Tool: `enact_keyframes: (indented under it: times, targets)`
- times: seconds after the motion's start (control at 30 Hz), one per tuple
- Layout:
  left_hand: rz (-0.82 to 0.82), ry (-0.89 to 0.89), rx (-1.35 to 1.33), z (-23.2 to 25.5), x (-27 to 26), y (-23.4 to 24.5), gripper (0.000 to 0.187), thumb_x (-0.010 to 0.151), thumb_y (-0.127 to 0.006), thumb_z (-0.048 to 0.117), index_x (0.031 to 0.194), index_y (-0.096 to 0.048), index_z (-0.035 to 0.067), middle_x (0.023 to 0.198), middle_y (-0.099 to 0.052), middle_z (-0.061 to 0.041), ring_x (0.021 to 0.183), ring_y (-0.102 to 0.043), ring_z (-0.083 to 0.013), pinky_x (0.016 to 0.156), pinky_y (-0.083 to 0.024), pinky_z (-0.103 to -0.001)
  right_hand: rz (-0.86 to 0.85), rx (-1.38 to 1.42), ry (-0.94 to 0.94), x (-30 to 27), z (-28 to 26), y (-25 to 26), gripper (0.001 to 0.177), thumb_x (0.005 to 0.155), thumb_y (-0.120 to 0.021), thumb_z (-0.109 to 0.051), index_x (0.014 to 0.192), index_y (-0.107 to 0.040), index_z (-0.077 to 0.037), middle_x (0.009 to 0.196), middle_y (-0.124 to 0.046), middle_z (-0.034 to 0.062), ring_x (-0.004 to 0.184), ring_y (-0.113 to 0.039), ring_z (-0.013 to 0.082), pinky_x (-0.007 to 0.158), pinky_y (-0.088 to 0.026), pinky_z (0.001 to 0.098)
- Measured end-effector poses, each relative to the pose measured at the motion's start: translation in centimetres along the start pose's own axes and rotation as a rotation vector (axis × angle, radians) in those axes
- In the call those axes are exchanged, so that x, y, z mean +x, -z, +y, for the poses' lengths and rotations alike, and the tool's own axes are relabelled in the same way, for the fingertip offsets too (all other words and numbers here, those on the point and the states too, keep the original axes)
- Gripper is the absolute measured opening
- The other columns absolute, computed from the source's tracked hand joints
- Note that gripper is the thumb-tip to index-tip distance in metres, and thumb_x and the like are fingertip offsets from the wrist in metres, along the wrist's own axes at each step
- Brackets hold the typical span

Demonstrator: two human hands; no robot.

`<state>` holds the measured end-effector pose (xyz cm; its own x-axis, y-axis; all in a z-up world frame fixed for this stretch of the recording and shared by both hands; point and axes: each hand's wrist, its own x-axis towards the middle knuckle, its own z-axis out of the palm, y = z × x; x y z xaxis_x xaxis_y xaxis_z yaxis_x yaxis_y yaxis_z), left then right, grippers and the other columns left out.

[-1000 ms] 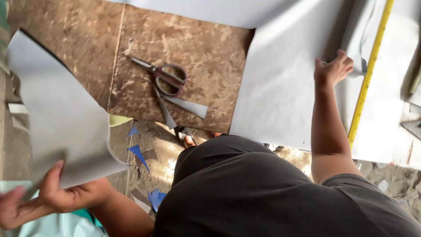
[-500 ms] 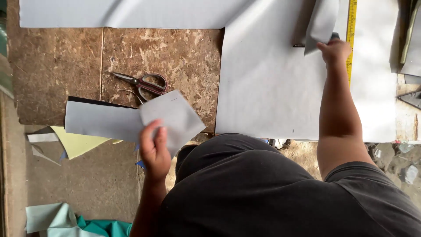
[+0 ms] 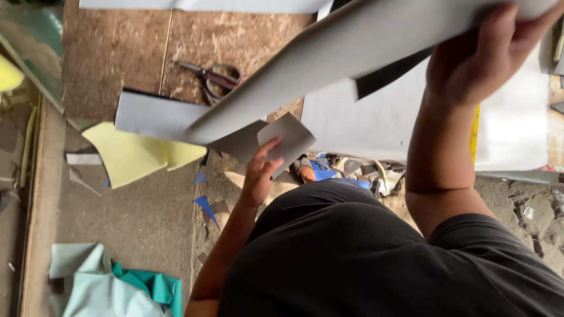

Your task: The person uses shears to cut a large sheet of gray fabric along marked lines on a wooden workbench. They cut a long strip, trim the edges, and then fold the resulting piece.

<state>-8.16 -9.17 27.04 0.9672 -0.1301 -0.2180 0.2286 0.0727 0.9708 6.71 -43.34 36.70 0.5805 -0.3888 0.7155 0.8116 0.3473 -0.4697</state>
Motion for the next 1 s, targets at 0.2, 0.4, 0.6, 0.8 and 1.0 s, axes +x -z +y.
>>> enact_keyframes:
  times: [0.2,0.4,0.6,0.8,1.0]
  targets:
    - [-0.038,-0.349,-0.165,-3.5,-7.7,-0.2,0.078,0.088,-0.074,0.048,0.148,-0.047,0.005,0.159,-0.040,-0.014,0.151,-0.031,-0.0281,0.128,-0.017,-0.047,-0.040,-0.857,0.410,-20.2,-5.6,3.5,0.068,0.080,-0.080,-0.002,0.135,-0.040,-0.001,0.120,-0.038,0.0067,0.108,-0.043,0.0217,0.096,-0.042,0.0385]
    - [0.125,-0.579,-0.475,-3.9,-12.0,-0.7,0.045,0.096,-0.066,0.027,0.135,-0.057,0.007,0.134,-0.059,-0.011,0.131,-0.053,-0.0243,0.119,-0.039,-0.049,-0.157,-0.762,0.146,-28.4,-17.5,6.8,0.058,0.083,-0.085,0.010,0.127,-0.048,-0.003,0.114,-0.053,0.0162,0.112,-0.050,0.0187,0.102,-0.040,0.0421]
    - [0.430,-0.591,-0.653,-6.0,-13.9,0.9,0.030,0.089,-0.074,0.018,0.116,-0.069,0.005,0.107,-0.072,-0.010,0.106,-0.070,-0.0225,0.104,-0.057,-0.046,0.128,-0.658,0.017,-28.9,-24.4,6.2,0.031,0.083,-0.085,0.012,0.098,-0.059,0.008,0.087,-0.066,0.0177,0.092,-0.065,0.0190,0.091,-0.052,0.0394]
    - [0.453,-0.581,-0.439,5.2,-18.4,-6.9,0.014,0.093,-0.069,0.011,0.080,-0.069,0.007,0.077,-0.069,-0.010,0.080,-0.069,-0.0132,0.084,-0.061,-0.038,0.109,-0.747,-0.249,-31.0,-29.8,6.9,0.029,0.083,-0.086,0.011,0.099,-0.063,0.004,0.084,-0.070,0.0150,0.086,-0.067,0.0184,0.088,-0.051,0.0368]
    - [0.481,-0.518,-0.163,0.6,-18.6,-14.9,0.040,0.084,-0.085,0.009,0.117,-0.065,-0.002,0.107,-0.068,-0.014,0.101,-0.067,-0.0188,0.092,-0.058,-0.038,-0.323,-1.270,-1.020,-27.4,-37.8,6.8,0.022,0.085,-0.080,-0.020,0.103,-0.074,-0.010,0.089,-0.079,0.0132,0.080,-0.071,0.0417,0.074,-0.051,0.0493]
